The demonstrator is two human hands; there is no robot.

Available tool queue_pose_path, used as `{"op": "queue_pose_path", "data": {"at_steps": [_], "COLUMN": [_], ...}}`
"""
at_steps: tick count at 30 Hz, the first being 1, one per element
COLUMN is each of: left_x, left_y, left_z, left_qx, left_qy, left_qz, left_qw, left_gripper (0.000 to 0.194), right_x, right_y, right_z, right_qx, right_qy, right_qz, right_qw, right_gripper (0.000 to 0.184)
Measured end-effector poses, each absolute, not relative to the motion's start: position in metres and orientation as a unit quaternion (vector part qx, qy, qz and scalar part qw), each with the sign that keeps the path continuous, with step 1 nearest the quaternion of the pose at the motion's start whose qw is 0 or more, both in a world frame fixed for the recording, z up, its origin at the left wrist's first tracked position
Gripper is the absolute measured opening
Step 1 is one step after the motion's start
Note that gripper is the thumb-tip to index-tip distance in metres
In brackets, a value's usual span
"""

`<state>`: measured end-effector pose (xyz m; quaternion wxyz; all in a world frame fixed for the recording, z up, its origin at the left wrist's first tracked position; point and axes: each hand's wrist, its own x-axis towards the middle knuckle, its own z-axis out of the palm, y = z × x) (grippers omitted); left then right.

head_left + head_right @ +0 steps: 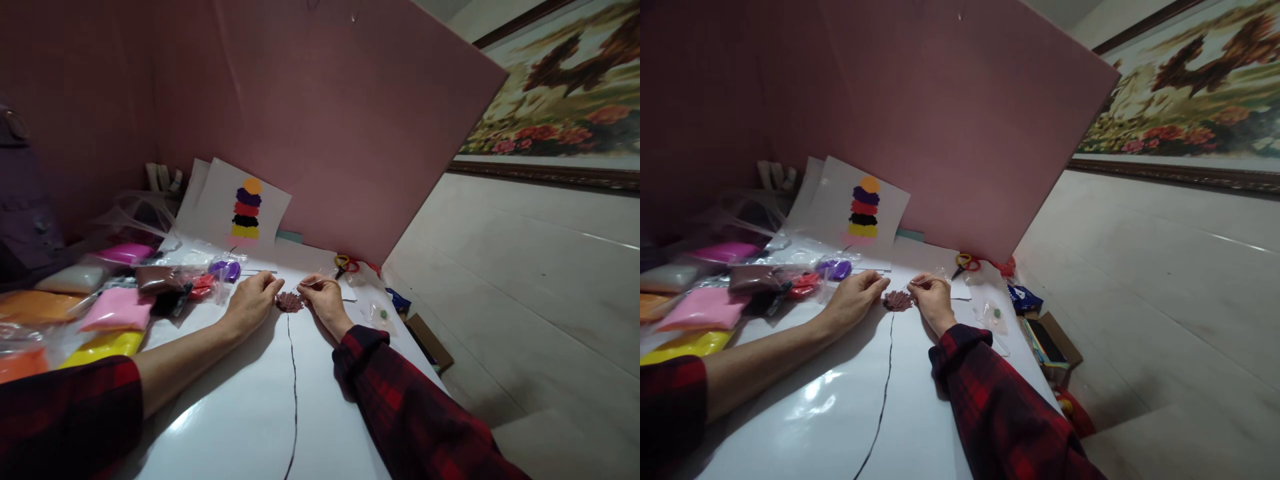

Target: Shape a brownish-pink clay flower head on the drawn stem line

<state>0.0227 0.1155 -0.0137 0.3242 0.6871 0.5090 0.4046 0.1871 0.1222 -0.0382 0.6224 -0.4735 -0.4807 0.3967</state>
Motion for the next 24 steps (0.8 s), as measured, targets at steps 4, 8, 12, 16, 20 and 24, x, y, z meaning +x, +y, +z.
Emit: {"op": "queue_pose_path", "data": {"at_steps": [4,8,12,16,20,24], "left_x": [0.0230,0.0232,0.0227,0.0222,0.0225,0.0226], "left_y": [0.1146,0.1138,0.1136,0.1133,0.1128,0.1132], "left_z": [-0.0129,-0.0117,-0.0112,-0.0109,-0.0103,-0.0105], "left_qx": [0.688,0.688,0.690,0.688,0.689,0.690], "left_qy": [0.509,0.509,0.510,0.510,0.511,0.510], "left_qz": [0.405,0.406,0.402,0.402,0.399,0.401], "left_qw": [0.323,0.320,0.320,0.324,0.323,0.320], "left_gripper": [0.028,0.028,0.028,0.028,0.028,0.028], "right_x": [0.1860,0.1862,0.1870,0.1871,0.1868,0.1866], "right_y": [0.1227,0.1198,0.1169,0.1197,0.1226,0.1211], "right_z": [-0.0391,-0.0365,-0.0341,-0.0373,-0.0411,-0.0407], "right_qx": [-0.478,-0.467,-0.472,-0.473,-0.473,-0.462], "right_qy": [-0.476,-0.456,-0.462,-0.472,-0.476,-0.459], "right_qz": [0.376,0.406,0.412,0.394,0.382,0.394], "right_qw": [0.635,0.640,0.627,0.632,0.636,0.649], "right_gripper": [0.018,0.018,0.018,0.015,0.015,0.017]}}
